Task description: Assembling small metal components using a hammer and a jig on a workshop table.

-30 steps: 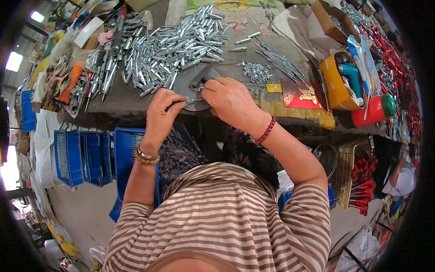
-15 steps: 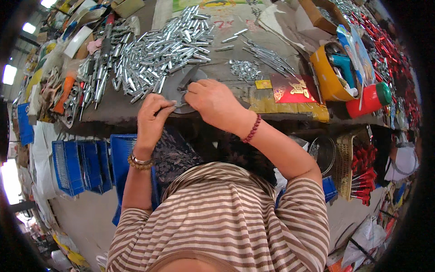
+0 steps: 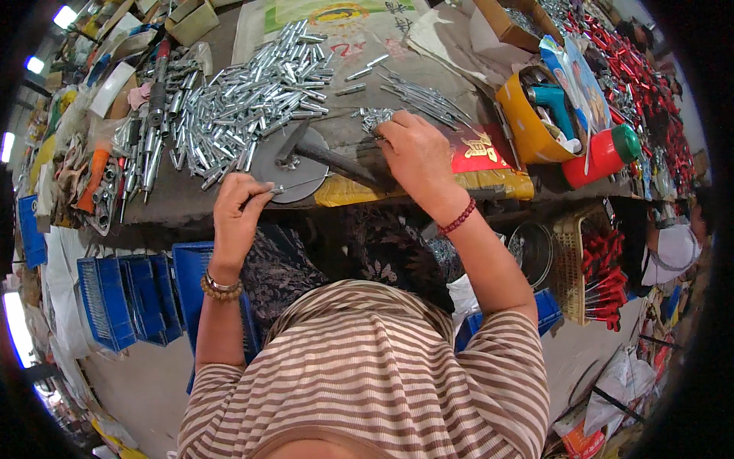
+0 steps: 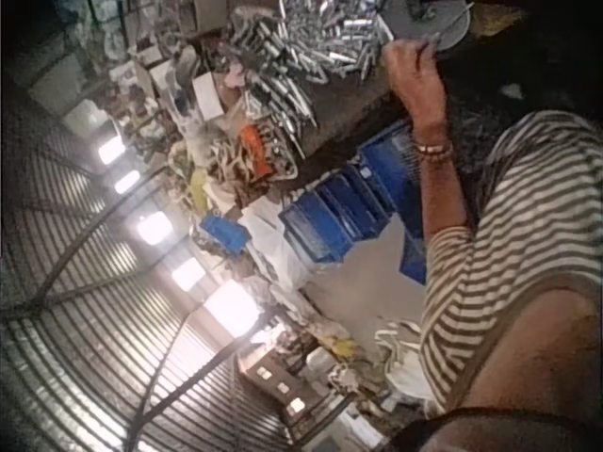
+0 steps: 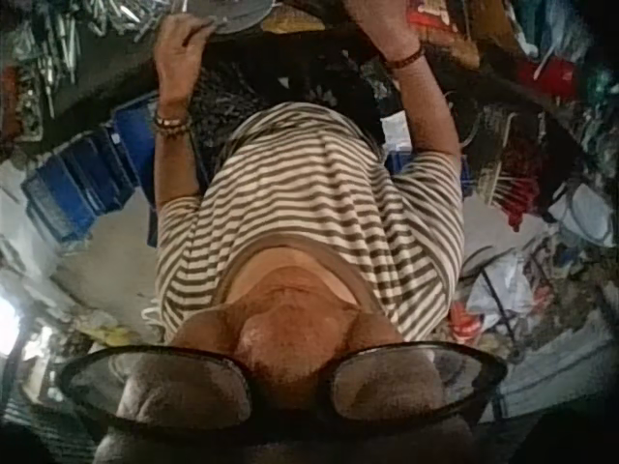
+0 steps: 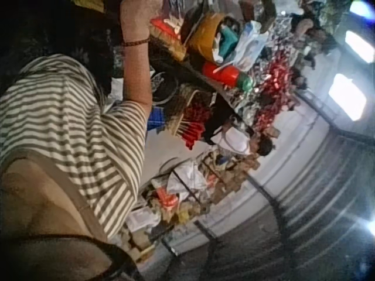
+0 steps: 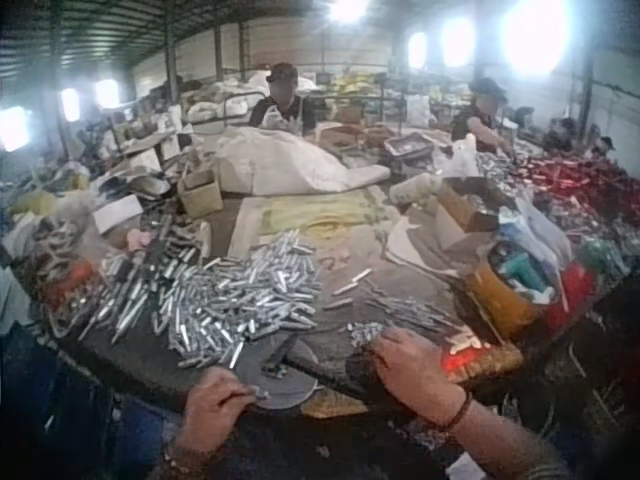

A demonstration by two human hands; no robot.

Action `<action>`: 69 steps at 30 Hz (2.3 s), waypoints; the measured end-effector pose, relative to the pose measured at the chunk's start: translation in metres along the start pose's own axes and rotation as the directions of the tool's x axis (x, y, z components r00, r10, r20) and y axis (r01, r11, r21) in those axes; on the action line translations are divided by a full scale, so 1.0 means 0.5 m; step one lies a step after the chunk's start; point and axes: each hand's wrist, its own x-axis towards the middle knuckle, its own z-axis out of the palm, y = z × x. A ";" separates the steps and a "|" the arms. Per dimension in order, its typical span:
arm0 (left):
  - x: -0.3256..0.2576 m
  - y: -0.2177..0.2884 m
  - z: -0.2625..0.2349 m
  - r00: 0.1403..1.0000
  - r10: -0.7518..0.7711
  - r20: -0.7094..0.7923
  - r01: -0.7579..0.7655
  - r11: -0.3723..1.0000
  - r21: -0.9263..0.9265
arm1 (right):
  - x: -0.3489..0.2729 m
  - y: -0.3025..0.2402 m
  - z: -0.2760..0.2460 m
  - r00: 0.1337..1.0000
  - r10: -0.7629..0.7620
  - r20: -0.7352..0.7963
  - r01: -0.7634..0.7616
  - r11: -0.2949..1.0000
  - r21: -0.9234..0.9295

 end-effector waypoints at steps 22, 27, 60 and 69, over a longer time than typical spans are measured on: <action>-0.005 -0.008 0.001 0.999 0.054 0.001 -0.054 0.997 0.046 | 0.050 -0.074 0.008 0.967 -0.156 0.202 0.148 0.987 0.053; -0.004 -0.016 0.001 0.995 0.094 0.008 -0.095 0.989 0.111 | 0.068 -0.191 0.077 0.934 -0.328 0.144 0.272 0.910 0.312; -0.005 -0.009 0.000 0.997 0.074 -0.019 -0.072 0.994 0.081 | 0.048 -0.177 0.044 0.951 -0.284 0.124 0.265 0.953 0.150; -0.003 -0.006 0.003 0.999 0.037 -0.010 -0.037 0.999 -0.005 | 0.017 -0.108 -0.010 0.959 0.064 0.278 -0.123 0.972 0.199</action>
